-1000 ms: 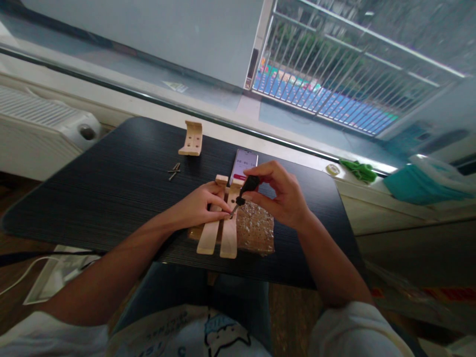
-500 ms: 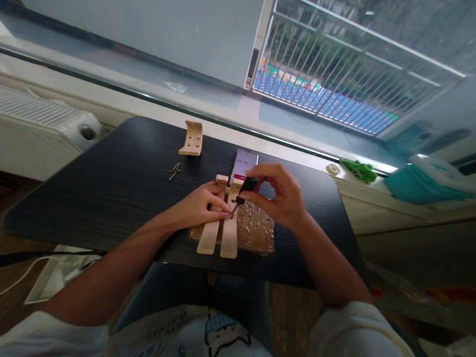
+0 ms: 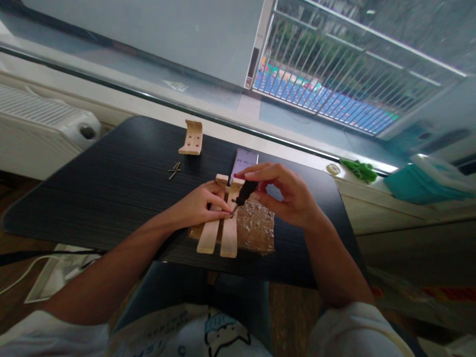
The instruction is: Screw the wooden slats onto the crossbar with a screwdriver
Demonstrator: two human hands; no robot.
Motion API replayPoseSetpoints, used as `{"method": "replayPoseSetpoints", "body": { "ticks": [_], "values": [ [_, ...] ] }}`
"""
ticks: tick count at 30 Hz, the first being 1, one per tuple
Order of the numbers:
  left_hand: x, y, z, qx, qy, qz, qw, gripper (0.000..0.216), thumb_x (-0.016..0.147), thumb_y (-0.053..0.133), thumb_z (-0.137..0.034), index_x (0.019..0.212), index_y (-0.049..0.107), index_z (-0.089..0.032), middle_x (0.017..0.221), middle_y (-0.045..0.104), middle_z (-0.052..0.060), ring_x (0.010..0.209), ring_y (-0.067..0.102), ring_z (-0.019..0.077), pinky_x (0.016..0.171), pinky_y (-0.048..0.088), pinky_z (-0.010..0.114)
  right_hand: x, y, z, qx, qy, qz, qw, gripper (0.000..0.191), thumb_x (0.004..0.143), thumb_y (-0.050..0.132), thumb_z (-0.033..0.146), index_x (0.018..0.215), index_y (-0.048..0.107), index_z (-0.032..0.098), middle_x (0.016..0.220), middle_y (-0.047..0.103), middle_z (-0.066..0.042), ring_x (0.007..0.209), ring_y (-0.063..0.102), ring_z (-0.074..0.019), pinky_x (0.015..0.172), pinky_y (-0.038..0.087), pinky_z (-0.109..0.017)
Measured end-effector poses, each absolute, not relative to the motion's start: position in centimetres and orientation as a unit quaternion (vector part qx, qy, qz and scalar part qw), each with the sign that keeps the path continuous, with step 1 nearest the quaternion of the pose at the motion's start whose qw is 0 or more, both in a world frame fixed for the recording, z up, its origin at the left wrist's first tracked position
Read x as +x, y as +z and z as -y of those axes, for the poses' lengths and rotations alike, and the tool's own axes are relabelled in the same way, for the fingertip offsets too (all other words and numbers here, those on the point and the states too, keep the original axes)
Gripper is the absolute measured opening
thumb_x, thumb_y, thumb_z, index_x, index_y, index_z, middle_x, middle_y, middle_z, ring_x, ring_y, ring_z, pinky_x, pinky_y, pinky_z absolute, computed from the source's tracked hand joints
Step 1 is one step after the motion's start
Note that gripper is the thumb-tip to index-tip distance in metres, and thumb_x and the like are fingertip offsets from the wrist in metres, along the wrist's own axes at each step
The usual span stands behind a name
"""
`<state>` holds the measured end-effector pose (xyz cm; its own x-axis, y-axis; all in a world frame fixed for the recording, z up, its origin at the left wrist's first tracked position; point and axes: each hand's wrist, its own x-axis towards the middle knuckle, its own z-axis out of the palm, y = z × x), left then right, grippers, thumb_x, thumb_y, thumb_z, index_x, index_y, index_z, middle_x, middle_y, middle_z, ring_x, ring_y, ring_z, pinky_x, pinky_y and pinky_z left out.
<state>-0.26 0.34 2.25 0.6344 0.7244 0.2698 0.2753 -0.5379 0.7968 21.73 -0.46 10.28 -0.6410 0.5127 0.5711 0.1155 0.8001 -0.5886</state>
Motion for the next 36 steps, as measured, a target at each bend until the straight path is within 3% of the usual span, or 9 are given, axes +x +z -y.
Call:
{"method": "replayPoseSetpoints", "body": {
  "ticks": [8,14,20,28,36],
  "values": [
    [-0.33,2.08,-0.37,0.821,0.287,-0.318,0.377,0.012,0.078,0.072,-0.03,0.081,0.079,-0.021,0.102,0.066,0.008,0.103,0.055,0.0241,0.094,0.046,0.039,22.55,9.74,0.57,-0.238,0.295,0.854,0.357,0.027,0.089,0.058,0.016,0.115,0.054,0.021,0.094,0.066,-0.002,0.082,0.065,-0.0108,0.067,0.051,-0.024],
    [-0.37,2.01,-0.38,0.818,0.283,-0.328,0.378,0.013,0.077,0.073,-0.031,0.082,0.079,-0.021,0.114,0.066,0.008,0.107,0.055,0.0244,0.098,0.043,0.039,22.69,9.74,0.47,-0.247,0.27,0.855,0.367,0.025,0.089,0.058,0.02,0.113,0.055,0.021,0.087,0.063,0.0,0.074,0.062,-0.0092,0.065,0.05,-0.023],
    [-0.32,2.08,-0.36,0.823,0.287,-0.317,0.374,0.012,0.078,0.072,-0.029,0.081,0.079,-0.02,0.097,0.067,0.007,0.096,0.056,0.0224,0.091,0.046,0.038,22.66,9.69,0.4,-0.251,0.246,0.859,0.372,0.024,0.088,0.06,0.021,0.112,0.054,0.022,0.082,0.06,0.002,0.067,0.057,-0.0071,0.061,0.047,-0.022],
    [-0.3,2.1,-0.35,0.825,0.297,-0.313,0.365,0.013,0.078,0.072,-0.03,0.08,0.079,-0.02,0.1,0.067,0.008,0.097,0.056,0.0234,0.091,0.045,0.039,22.65,9.45,0.28,-0.262,0.223,0.861,0.375,0.024,0.088,0.061,0.029,0.11,0.053,0.024,0.076,0.055,0.004,0.066,0.056,-0.0074,0.059,0.046,-0.022],
    [-0.25,2.16,-0.37,0.822,0.301,-0.314,0.368,0.011,0.078,0.072,-0.03,0.079,0.079,-0.02,0.088,0.065,0.006,0.092,0.055,0.0218,0.09,0.045,0.038,22.32,9.51,0.2,-0.255,0.204,0.86,0.391,0.023,0.087,0.063,0.03,0.106,0.053,0.022,0.075,0.053,0.005,0.061,0.051,-0.0064,0.057,0.045,-0.022]
  ]
}}
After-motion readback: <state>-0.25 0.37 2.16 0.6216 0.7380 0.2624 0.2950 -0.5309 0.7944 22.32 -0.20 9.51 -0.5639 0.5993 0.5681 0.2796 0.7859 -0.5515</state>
